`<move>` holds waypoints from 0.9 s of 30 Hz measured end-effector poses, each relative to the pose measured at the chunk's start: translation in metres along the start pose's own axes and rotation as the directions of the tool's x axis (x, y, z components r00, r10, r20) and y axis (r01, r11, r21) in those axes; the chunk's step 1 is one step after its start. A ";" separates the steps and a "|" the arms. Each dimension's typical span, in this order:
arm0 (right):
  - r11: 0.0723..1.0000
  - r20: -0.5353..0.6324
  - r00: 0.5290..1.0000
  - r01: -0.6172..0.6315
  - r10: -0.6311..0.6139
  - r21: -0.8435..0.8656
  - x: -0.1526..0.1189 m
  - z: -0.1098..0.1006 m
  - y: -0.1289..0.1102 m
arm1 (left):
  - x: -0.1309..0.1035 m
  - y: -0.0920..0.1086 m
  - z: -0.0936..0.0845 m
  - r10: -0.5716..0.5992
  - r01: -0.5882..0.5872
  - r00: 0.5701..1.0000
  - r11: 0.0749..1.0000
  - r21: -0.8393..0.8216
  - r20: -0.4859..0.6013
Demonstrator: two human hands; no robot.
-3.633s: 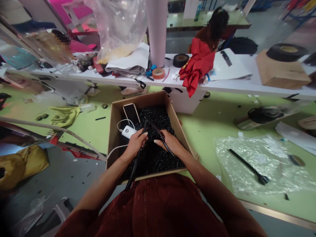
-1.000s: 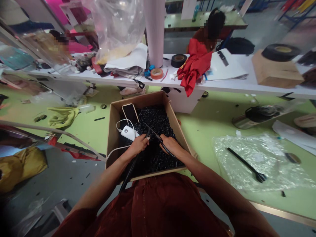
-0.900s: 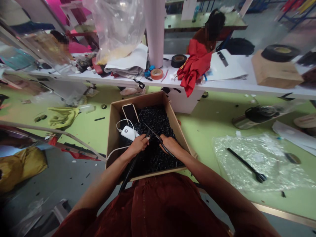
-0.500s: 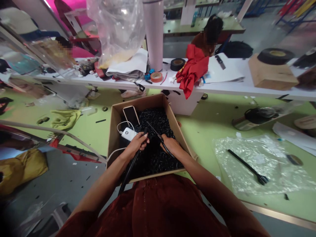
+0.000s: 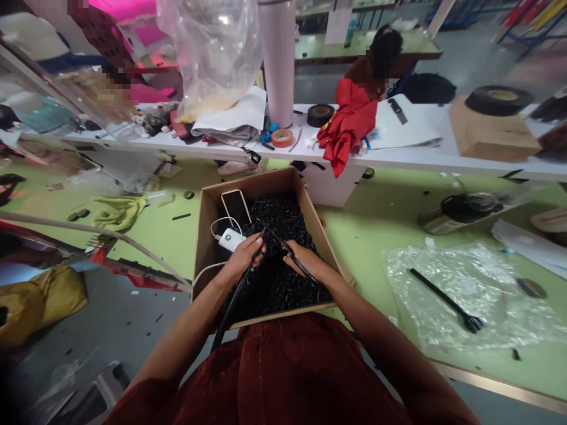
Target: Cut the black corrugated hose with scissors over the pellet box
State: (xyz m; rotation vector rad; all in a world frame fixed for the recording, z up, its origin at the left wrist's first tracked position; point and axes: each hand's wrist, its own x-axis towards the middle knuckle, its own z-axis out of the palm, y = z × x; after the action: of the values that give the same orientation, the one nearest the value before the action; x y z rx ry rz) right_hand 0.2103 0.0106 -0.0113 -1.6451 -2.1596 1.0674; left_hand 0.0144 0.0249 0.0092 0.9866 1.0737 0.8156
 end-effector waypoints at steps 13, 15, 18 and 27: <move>1.000 0.025 0.999 -0.024 0.024 0.008 -0.002 -0.003 -0.008 | 0.001 -0.003 0.002 0.010 -0.014 0.999 0.994 0.108 0.045; 1.000 0.014 1.000 -0.005 0.005 0.017 -0.003 -0.003 -0.008 | 0.001 -0.003 0.003 0.012 -0.017 0.999 0.995 0.101 0.051; 0.999 -0.006 0.999 0.033 -0.033 0.028 -0.005 -0.004 -0.008 | 0.000 -0.001 0.004 0.019 -0.024 0.998 0.994 0.103 0.055; 0.997 -0.023 0.999 0.024 -0.026 -0.072 -0.004 0.002 -0.006 | 0.002 -0.006 0.006 -0.044 0.048 0.999 0.989 0.138 -0.030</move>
State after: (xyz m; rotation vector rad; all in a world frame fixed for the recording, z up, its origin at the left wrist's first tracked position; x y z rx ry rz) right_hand 0.2061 0.0057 -0.0074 -1.6474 -2.2222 0.9695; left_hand 0.0214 0.0231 0.0041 1.0659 1.1848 0.7258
